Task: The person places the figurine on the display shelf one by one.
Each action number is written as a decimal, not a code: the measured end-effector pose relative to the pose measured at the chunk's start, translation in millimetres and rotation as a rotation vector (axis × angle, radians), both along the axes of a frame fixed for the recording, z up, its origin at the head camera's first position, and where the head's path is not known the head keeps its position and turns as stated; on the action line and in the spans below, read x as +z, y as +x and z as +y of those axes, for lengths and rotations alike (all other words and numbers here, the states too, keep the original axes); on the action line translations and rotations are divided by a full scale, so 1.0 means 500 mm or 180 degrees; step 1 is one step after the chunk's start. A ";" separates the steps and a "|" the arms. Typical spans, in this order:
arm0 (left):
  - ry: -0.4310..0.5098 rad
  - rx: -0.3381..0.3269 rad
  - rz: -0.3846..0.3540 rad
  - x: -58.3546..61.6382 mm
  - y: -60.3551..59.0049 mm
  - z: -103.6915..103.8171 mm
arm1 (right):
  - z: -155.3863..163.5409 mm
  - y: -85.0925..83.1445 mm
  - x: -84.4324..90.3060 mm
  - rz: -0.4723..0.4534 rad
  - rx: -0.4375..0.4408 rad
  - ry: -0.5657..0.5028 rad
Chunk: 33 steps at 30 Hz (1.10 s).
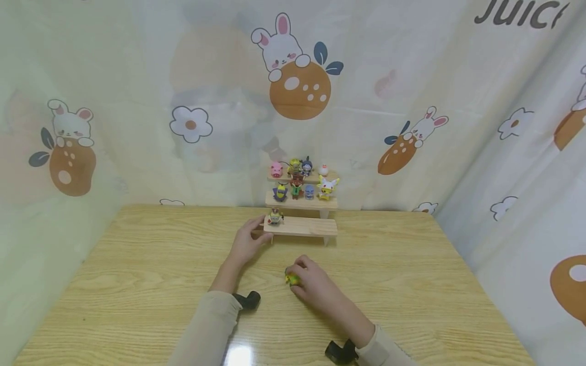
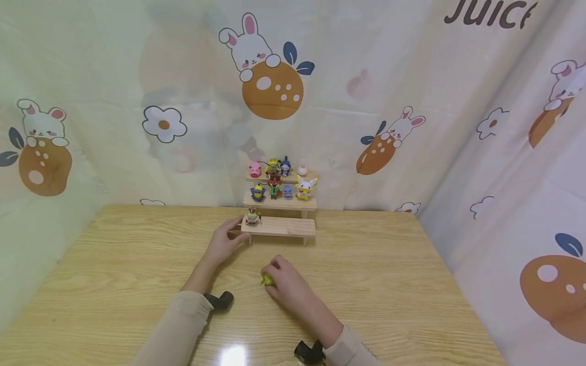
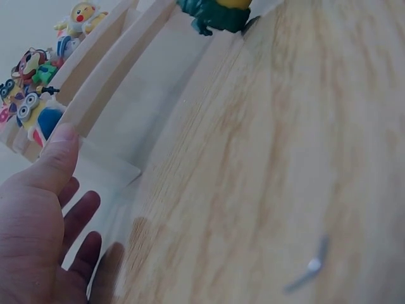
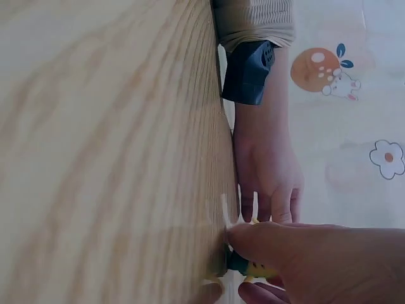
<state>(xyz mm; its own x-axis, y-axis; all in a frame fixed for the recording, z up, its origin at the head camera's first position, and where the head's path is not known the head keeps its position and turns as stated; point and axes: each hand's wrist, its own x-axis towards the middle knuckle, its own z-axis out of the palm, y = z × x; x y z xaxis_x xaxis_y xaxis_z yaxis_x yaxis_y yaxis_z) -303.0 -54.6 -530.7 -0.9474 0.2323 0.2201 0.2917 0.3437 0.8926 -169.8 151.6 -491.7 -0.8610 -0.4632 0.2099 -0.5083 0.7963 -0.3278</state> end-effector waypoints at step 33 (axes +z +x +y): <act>-0.0051 -0.0005 -0.0038 0.006 0.003 0.001 | 0.029 -0.032 0.017 0.0137 -0.0368 -0.0343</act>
<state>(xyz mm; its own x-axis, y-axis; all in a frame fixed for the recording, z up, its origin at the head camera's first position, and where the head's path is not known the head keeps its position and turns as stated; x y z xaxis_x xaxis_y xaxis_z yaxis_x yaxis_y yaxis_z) -301.5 -54.0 -527.5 -0.9496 0.2372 0.2051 0.2816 0.3576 0.8904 -185.9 165.9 -483.2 -0.8964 -0.3343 0.2911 -0.4308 0.8117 -0.3944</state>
